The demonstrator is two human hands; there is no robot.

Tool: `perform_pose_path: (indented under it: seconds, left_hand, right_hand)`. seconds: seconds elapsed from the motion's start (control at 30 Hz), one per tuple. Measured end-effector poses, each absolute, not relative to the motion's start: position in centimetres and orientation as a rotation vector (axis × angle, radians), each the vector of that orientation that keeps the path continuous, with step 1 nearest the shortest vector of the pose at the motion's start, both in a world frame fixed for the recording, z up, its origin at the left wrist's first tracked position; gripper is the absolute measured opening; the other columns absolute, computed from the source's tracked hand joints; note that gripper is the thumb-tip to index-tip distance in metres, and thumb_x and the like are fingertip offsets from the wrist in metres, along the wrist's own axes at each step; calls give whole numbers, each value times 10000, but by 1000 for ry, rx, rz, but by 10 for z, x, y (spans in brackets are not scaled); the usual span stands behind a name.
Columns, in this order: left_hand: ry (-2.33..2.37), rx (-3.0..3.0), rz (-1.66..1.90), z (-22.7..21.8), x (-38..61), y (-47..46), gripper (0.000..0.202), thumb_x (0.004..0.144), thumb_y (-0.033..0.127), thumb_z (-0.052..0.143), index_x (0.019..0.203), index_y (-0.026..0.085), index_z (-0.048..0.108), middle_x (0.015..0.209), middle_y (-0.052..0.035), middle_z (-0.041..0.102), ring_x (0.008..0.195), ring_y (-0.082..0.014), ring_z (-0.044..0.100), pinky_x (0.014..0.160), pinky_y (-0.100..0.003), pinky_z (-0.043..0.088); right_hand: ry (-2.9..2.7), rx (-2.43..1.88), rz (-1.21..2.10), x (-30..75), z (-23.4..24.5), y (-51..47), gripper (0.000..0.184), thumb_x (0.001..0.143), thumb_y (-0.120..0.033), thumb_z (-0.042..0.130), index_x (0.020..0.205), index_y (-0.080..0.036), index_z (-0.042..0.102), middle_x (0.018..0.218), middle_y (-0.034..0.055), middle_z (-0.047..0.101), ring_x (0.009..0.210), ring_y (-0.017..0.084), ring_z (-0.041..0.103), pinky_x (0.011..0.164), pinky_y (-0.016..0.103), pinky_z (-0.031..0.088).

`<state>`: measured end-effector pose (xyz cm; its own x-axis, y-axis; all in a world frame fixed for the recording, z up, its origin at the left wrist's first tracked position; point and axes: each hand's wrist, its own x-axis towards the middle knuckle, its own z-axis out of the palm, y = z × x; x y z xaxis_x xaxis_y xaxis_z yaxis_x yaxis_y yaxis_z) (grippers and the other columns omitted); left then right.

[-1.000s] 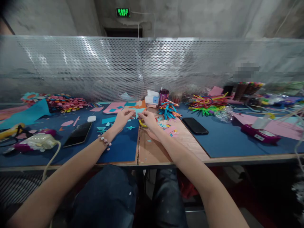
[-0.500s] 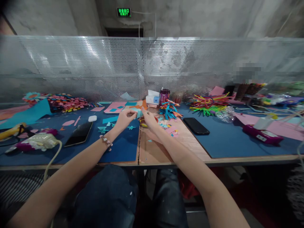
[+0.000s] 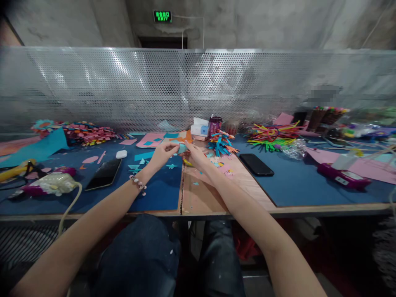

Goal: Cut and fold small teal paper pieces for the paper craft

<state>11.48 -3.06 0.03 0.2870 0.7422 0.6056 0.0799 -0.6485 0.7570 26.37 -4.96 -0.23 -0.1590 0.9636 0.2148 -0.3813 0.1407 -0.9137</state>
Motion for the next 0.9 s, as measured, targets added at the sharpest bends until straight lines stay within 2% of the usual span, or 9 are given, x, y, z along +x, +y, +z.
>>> perform_pose_path:
  seconds: [0.13, 0.23, 0.33, 0.4, 0.53, 0.7, 0.9]
  left_hand:
    - [751, 1987, 1396, 0, 115, -28, 213, 735, 330, 596, 827, 154, 672, 859, -75, 674, 752, -162, 604, 721, -290, 471]
    - [759, 1988, 1418, -2, 113, -26, 205, 738, 335, 591, 815, 158, 658, 838, -64, 664, 753, -161, 600, 712, -287, 468]
    - [765, 1972, 1423, -2, 112, -25, 209, 749, 344, 579, 834, 162, 637, 822, -55, 648, 739, -154, 591, 650, -264, 458]
    - [775, 1957, 1412, -2, 111, -24, 203, 757, 353, 572, 822, 166, 616, 751, -40, 622, 663, -140, 570, 575, -246, 436]
    - [787, 1921, 1392, -4, 111, -21, 198, 761, 368, 570, 792, 172, 576, 635, -13, 556, 527, -118, 512, 486, -240, 399]
    - [754, 1910, 1323, -8, 112, -16, 229, 735, 364, 609, 833, 160, 575, 713, -36, 609, 543, -118, 538, 490, -240, 424]
    - [774, 1966, 1263, -8, 110, -15, 242, 742, 353, 611, 841, 132, 597, 764, -49, 639, 543, -104, 549, 524, -235, 442]
  right_hand:
    - [-1181, -691, 1385, 266, -3, -50, 285, 758, -446, 608, 858, -179, 605, 756, 20, 638, 598, 100, 572, 501, 210, 418]
    - [-1231, -653, 1413, 269, -5, -51, 244, 724, -364, 649, 887, -187, 609, 822, 21, 645, 648, 107, 583, 527, 212, 436]
    - [-1274, -627, 1400, 272, -8, -48, 254, 668, -264, 683, 897, -184, 611, 872, 26, 649, 722, 125, 599, 557, 217, 461]
    - [-1287, -645, 1356, 274, -11, -44, 248, 658, -245, 684, 886, -179, 612, 878, 28, 654, 749, 127, 605, 591, 224, 483]
    - [-1328, -716, 1259, 279, -17, -37, 255, 675, -290, 685, 895, -177, 623, 875, 24, 661, 736, 108, 607, 651, 228, 504]
    - [-1435, -838, 1154, 283, -17, -37, 307, 658, -373, 695, 873, -159, 645, 839, 24, 655, 696, 99, 592, 640, 210, 493]
    - [-1523, -956, 980, 284, -12, -44, 351, 626, -430, 706, 817, -138, 664, 699, 0, 623, 616, 101, 551, 611, 224, 480]
